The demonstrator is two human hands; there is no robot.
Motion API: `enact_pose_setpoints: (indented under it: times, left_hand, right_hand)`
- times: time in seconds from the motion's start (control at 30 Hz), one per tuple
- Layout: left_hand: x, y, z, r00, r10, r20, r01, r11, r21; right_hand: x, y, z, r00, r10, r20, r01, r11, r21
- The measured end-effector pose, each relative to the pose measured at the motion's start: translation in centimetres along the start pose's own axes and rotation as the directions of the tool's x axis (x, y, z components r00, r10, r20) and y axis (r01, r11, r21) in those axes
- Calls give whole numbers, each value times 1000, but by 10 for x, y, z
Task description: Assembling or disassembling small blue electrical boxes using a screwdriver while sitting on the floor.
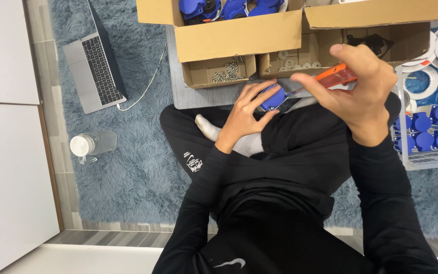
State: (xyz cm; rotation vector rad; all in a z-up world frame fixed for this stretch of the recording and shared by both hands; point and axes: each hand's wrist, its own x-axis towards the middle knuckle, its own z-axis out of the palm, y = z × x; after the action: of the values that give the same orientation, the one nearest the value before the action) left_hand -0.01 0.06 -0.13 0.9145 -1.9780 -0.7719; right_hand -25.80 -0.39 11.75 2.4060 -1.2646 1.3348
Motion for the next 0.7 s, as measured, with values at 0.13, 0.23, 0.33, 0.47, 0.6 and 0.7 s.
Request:
enact_pose_setpoints:
  times: [0.13,0.23,0.33,0.47,0.6,0.7]
  left_hand:
    - [0,0,-1,1000,-6,3,6,1000,-13]
    - [0,1,-2,1000,-1,8,1,1000,-20]
    - [1,0,-1,1000,1,6,-1,1000,-6]
    - [-2,-1,0,1000,-13,12,13,1000,-14]
    - [0,0,-1,1000,-5,10,5,1000,-14]
    - [0,0,-1,1000,-5,6,5,1000,-10]
  right_hand:
    - [5,-2,-2,1000,-23,-16,23,999,-23]
    - [25,-14,-21,986,79,143,-104,980,171]
    - [45,-17,-41,910,40,413,-297,757,581]
    - [38,-13,-51,859,24,511,-325,797,509]
    - [29,-10,-47,900,83,428,-272,875,401]
    - [20,-7,-39,935,73,347,-186,934,305]
